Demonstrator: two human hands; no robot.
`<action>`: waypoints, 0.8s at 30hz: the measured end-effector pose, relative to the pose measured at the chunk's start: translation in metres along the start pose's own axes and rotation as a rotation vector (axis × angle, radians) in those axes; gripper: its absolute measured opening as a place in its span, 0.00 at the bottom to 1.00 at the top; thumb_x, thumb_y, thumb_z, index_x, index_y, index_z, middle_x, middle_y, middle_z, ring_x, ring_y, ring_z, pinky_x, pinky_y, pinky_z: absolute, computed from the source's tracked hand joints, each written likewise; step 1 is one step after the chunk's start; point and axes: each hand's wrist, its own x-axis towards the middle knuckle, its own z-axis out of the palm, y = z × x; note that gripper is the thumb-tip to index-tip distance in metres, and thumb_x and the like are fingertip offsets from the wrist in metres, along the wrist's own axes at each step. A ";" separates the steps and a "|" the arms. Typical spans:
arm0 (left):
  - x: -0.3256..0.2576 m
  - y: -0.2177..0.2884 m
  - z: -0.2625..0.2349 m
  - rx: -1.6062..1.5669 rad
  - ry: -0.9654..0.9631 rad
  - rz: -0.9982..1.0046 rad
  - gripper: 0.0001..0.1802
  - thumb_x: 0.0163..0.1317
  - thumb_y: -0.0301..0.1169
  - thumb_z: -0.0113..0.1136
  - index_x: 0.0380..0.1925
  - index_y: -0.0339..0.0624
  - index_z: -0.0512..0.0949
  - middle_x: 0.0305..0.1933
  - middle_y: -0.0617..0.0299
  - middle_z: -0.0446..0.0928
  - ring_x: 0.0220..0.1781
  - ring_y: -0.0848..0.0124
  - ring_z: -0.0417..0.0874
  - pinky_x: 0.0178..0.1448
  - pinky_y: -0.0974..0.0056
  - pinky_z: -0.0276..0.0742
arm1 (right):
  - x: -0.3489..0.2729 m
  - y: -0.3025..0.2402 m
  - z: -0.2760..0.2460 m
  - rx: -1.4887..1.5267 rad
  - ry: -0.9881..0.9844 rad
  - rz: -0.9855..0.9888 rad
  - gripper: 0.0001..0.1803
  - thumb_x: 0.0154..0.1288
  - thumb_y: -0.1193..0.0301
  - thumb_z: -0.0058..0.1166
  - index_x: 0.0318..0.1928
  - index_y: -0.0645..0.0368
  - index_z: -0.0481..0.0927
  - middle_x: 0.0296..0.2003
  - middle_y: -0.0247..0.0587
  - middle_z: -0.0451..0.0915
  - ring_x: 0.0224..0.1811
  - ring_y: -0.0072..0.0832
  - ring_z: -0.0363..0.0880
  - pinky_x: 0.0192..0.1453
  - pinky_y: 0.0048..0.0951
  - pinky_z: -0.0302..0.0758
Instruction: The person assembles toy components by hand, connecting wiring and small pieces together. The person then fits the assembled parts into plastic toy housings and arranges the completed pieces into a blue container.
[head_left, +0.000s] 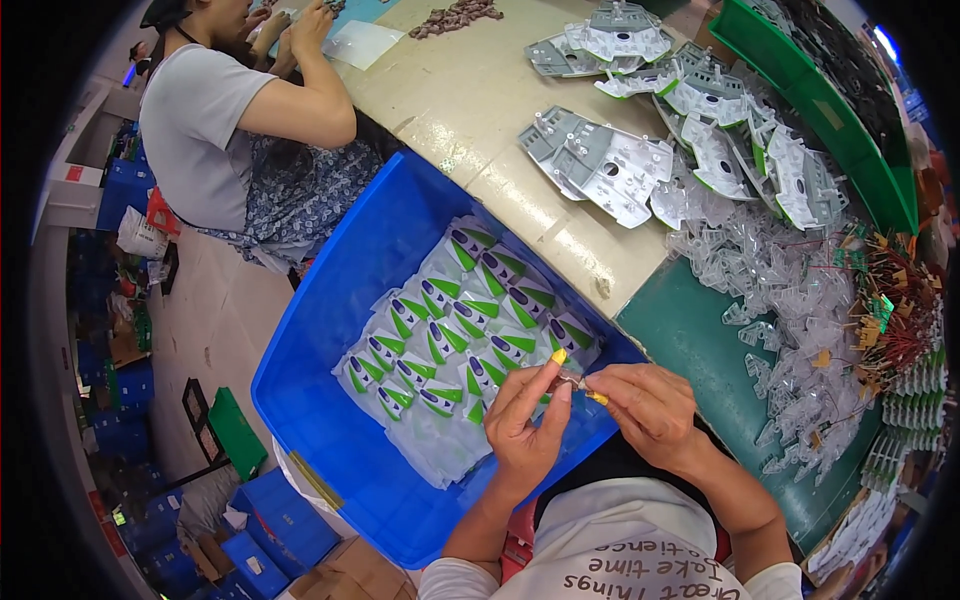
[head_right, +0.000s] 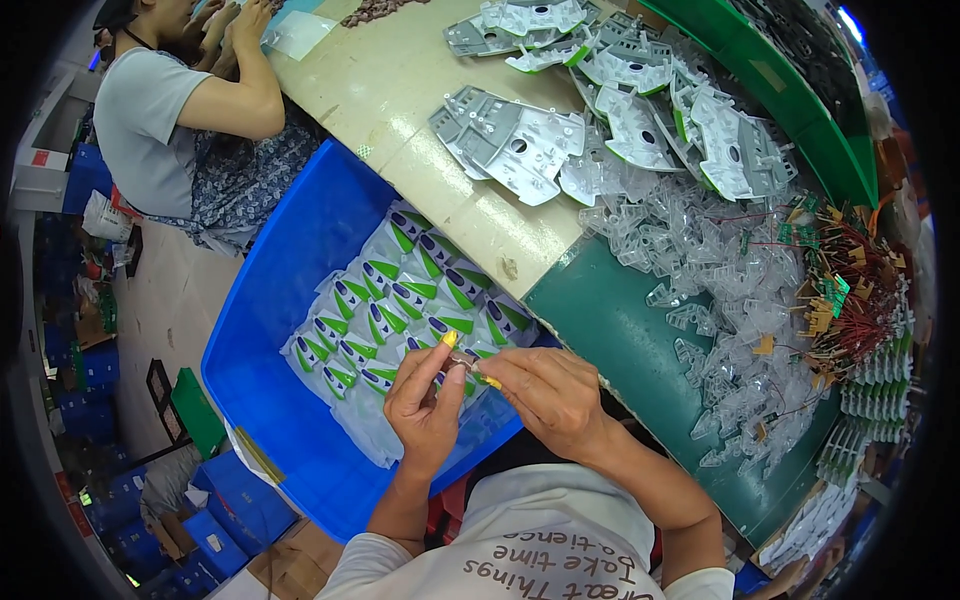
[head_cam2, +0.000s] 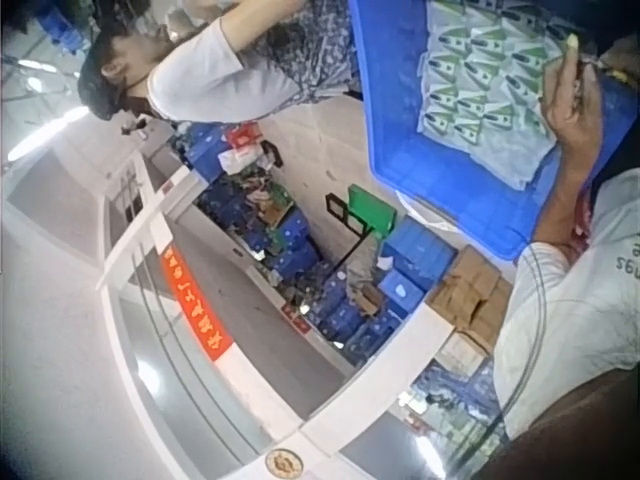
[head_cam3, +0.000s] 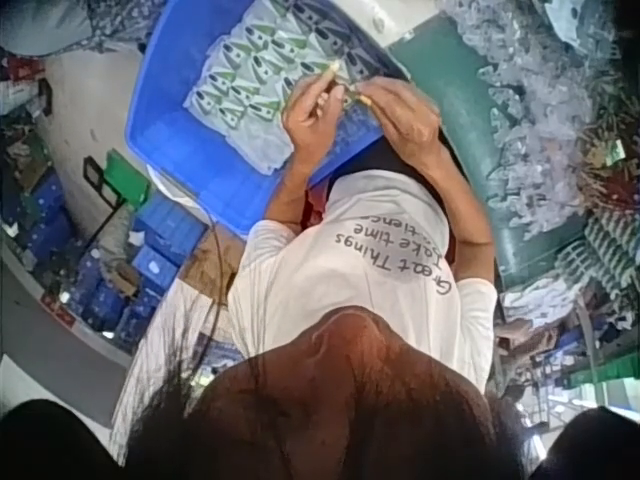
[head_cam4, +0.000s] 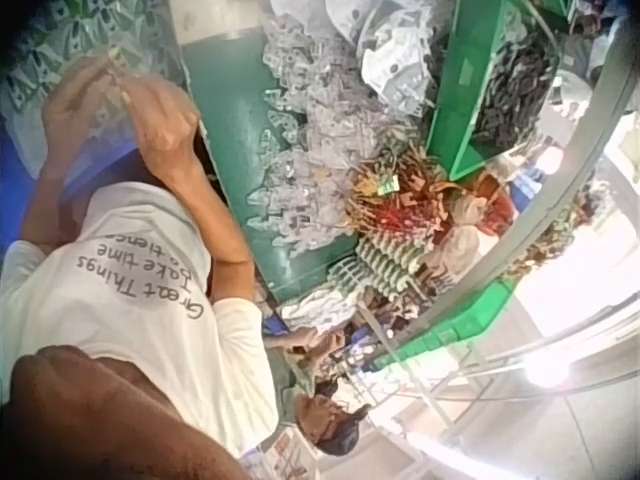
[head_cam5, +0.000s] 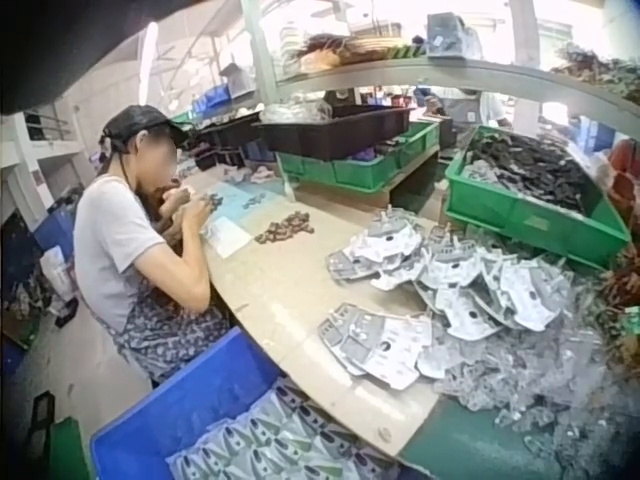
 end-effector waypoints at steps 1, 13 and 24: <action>0.000 0.001 0.000 -0.001 -0.001 -0.001 0.17 0.55 0.19 0.62 0.46 0.34 0.79 0.36 0.57 0.79 0.35 0.71 0.80 0.38 0.71 0.75 | 0.000 0.000 0.001 0.007 0.019 0.007 0.17 0.46 0.83 0.62 0.40 0.62 0.80 0.33 0.43 0.81 0.33 0.36 0.82 0.33 0.31 0.78; -0.004 -0.001 0.003 -0.101 0.010 -0.056 0.15 0.55 0.19 0.62 0.45 0.34 0.79 0.37 0.55 0.79 0.35 0.71 0.80 0.40 0.70 0.75 | -0.004 -0.003 0.004 0.109 0.055 0.174 0.14 0.49 0.83 0.61 0.40 0.63 0.80 0.33 0.44 0.81 0.30 0.35 0.82 0.31 0.29 0.78; -0.006 -0.005 0.004 -0.183 -0.031 -0.187 0.18 0.59 0.18 0.59 0.51 0.32 0.76 0.40 0.56 0.80 0.39 0.76 0.80 0.41 0.74 0.75 | -0.007 -0.002 0.007 0.119 0.063 0.210 0.14 0.49 0.83 0.60 0.40 0.63 0.80 0.33 0.45 0.81 0.31 0.35 0.82 0.32 0.29 0.78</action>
